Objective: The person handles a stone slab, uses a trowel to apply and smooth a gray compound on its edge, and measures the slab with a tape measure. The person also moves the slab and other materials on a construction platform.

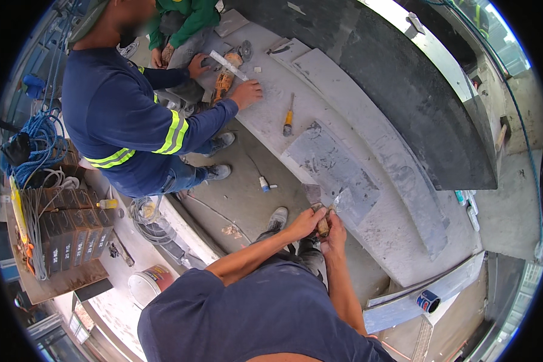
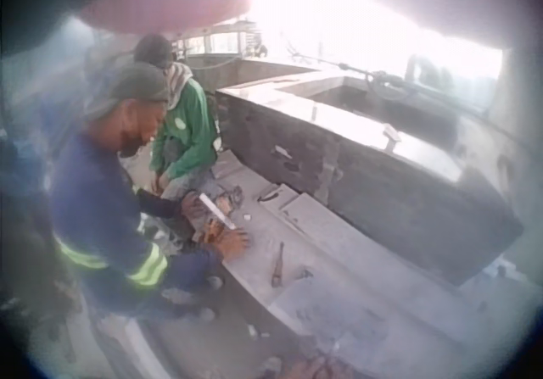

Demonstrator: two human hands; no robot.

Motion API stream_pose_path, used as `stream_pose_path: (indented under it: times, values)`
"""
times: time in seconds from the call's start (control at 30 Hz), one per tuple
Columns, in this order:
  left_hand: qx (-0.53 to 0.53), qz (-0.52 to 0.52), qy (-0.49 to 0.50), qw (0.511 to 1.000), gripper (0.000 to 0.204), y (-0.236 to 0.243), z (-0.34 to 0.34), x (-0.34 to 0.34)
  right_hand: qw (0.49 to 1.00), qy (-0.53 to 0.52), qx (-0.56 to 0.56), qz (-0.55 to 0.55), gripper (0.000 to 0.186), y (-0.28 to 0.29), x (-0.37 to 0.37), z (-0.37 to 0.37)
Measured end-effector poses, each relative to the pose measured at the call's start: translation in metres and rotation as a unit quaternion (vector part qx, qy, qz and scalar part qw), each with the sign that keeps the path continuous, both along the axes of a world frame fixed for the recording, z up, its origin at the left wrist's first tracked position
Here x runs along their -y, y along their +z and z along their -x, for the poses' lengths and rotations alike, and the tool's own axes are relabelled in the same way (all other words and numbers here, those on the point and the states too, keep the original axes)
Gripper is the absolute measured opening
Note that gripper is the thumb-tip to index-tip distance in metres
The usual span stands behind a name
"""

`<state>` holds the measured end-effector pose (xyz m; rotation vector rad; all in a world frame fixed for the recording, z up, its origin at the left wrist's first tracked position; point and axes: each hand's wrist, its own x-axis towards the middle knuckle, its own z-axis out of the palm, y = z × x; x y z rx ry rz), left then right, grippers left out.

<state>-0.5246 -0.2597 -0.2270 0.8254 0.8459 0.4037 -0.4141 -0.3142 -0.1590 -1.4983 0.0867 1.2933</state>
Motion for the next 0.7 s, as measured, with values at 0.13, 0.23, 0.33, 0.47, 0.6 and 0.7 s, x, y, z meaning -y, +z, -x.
stream_pose_path:
  times: [0.13,0.23,0.33,0.47,0.6,0.7]
  values:
    - [-0.046,-0.083,-0.058,0.994,0.044,0.008,0.006,-0.004,0.998,0.008,-0.004,-0.064,0.03,-0.022,0.005,-0.005]
    - [-0.049,-0.084,-0.05,0.994,0.044,0.026,0.004,-0.01,0.996,0.004,0.08,-0.027,0.028,-0.026,0.006,-0.018]
    - [-0.02,0.002,-0.045,0.999,0.042,0.032,-0.001,-0.022,0.987,-0.058,0.14,-0.054,0.024,-0.017,0.007,-0.045]
    - [0.044,0.196,-0.022,0.979,0.032,-0.001,-0.01,-0.04,0.995,-0.033,0.097,0.003,0.027,-0.004,0.01,-0.071]
    - [0.044,0.201,0.037,0.978,0.026,-0.048,-0.024,-0.032,0.996,0.071,-0.01,-0.046,0.026,-0.005,0.011,-0.053]
    - [0.02,0.127,0.029,0.991,0.023,-0.069,-0.028,-0.02,0.993,0.088,-0.072,-0.009,0.024,-0.011,-0.005,-0.03]
